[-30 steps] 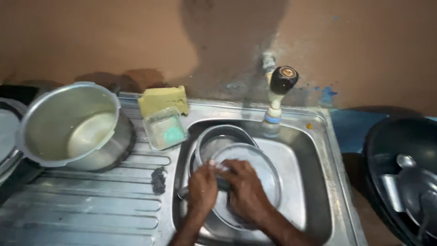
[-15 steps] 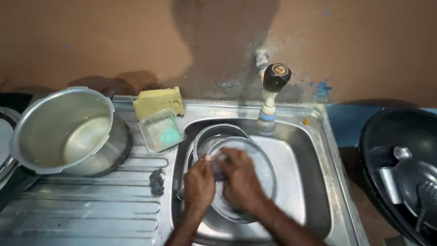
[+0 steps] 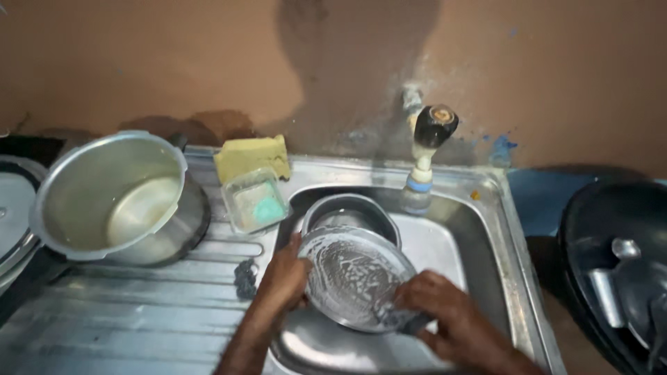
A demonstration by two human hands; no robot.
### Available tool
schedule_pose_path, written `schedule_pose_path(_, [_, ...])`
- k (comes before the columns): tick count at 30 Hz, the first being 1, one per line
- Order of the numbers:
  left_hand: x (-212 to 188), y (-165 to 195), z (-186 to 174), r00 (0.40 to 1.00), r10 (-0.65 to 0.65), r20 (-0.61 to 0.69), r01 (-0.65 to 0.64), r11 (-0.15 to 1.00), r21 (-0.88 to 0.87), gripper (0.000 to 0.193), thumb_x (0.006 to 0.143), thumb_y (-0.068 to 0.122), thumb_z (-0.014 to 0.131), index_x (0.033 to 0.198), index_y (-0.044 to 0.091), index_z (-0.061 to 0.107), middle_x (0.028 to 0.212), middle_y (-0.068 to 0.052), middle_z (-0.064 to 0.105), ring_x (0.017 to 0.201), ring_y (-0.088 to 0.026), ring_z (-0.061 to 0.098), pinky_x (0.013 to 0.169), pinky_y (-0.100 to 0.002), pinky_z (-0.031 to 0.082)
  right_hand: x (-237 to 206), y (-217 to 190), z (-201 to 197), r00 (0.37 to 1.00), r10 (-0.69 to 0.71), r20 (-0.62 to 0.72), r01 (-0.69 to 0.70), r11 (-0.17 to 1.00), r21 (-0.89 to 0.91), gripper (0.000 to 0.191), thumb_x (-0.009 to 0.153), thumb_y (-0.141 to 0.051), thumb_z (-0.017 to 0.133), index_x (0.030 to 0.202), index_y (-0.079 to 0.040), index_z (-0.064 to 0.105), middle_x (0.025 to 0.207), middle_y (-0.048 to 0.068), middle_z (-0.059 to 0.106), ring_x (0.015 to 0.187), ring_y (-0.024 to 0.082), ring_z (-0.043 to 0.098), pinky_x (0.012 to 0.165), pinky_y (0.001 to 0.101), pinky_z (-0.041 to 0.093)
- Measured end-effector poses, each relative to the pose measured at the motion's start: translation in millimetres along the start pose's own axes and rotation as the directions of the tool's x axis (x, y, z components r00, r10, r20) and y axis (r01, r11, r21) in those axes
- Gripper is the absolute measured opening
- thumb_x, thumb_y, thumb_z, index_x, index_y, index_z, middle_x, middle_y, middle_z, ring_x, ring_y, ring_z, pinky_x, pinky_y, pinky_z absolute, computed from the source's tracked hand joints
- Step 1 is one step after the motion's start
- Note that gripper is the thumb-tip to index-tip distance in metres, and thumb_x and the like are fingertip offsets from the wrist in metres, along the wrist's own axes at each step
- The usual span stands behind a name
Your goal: The person washes a stack of metal plates and a spoon in a kitchen sink. They scrub each item with a sponge and rinse it under running water from a wall-mounted tap, placing the cleaned items into a black basin to the right.
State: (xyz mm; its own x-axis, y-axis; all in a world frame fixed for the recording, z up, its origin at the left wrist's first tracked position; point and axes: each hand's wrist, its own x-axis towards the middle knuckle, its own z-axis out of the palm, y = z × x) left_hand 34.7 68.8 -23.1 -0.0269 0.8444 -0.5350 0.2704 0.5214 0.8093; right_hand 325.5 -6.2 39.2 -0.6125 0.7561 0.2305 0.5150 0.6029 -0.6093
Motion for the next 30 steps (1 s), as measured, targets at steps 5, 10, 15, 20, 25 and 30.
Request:
schedule_pose_path(5, [-23.1, 18.4, -16.6, 0.931, 0.094, 0.353, -0.067, 0.994, -0.087, 0.057, 0.102, 0.039, 0.047, 0.154, 0.027, 0.025, 0.155, -0.013, 0.048, 0.106, -0.031, 0.071, 0.089, -0.039, 0.056, -4.4, 33.0, -51.2, 0.892, 0.400, 0.210, -0.452, 0.770, 0.450, 0.034, 0.074, -0.017, 0.086, 0.106, -0.007, 0.077, 0.109, 0.005, 0.077, 0.103, 0.018, 0.075, 0.087, 0.0366, 0.063])
schedule_pose_path(10, [-38.0, 16.2, -11.4, 0.751, 0.544, 0.374, -0.588, 0.809, 0.004, 0.051, 0.110, 0.044, 0.053, 0.100, -0.003, 0.071, 0.083, -0.012, 0.058, 0.075, -0.012, 0.051, 0.067, -0.028, 0.047, -4.8, 74.5, -60.3, 0.800, 0.555, 0.229, -0.566, 0.570, 0.596, 0.044, 0.082, -0.027, 0.084, 0.112, 0.004, 0.072, 0.098, 0.015, 0.075, 0.095, 0.023, 0.067, 0.086, 0.0368, 0.056])
schedule_pose_path(15, [-55.6, 6.4, 1.4, 0.860, 0.478, 0.179, -0.439, 0.872, -0.219, 0.044, 0.103, 0.037, 0.055, 0.082, 0.000, 0.066, 0.068, 0.003, 0.056, 0.065, -0.010, 0.048, 0.059, -0.029, 0.042, -3.1, 77.9, -16.1, 0.465, 0.880, -0.097, -0.667, 0.420, 0.615, 0.045, 0.092, -0.031, 0.070, 0.126, -0.003, 0.066, 0.110, 0.011, 0.075, 0.107, 0.020, 0.066, 0.094, 0.0367, 0.050])
schedule_pose_path(20, [-68.1, 8.1, 18.6, 0.876, 0.481, 0.008, -0.481, 0.876, 0.014, 0.056, 0.107, 0.042, 0.051, 0.072, -0.002, 0.055, 0.060, -0.004, 0.042, 0.058, -0.014, 0.040, 0.053, -0.034, 0.037, 27.0, 32.8, 9.8, 0.844, 0.438, -0.308, -0.335, 0.881, 0.336, 0.040, 0.090, -0.013, 0.067, 0.130, -0.009, 0.067, 0.137, 0.009, 0.064, 0.118, 0.022, 0.065, 0.082, 0.0377, 0.059])
schedule_pose_path(25, [-67.4, 13.7, 32.8, 0.933, 0.356, -0.052, -0.353, 0.934, 0.058, 0.067, 0.100, 0.057, 0.035, 0.082, 0.003, 0.069, 0.053, -0.013, 0.057, 0.052, -0.024, 0.058, 0.055, -0.041, 0.045, 54.9, -45.2, 19.9, 0.928, -0.025, -0.372, -0.034, 0.988, -0.150, 0.054, 0.064, -0.002, 0.068, 0.118, -0.006, 0.066, 0.130, 0.016, 0.061, 0.126, 0.040, 0.054, 0.107, 0.0487, 0.040])
schedule_pose_path(30, [-69.2, 9.4, 35.1, 0.943, 0.320, -0.089, -0.315, 0.947, 0.064, 0.078, 0.101, 0.059, 0.028, 0.075, -0.004, 0.066, 0.056, -0.019, 0.060, 0.054, -0.034, 0.060, 0.057, -0.049, 0.046, 62.1, -56.2, 6.0, 0.929, 0.029, -0.369, -0.037, 0.999, -0.014, 0.054, 0.062, 0.000, 0.061, 0.115, -0.007, 0.066, 0.125, 0.015, 0.064, 0.125, 0.038, 0.055, 0.107, 0.0520, 0.041])
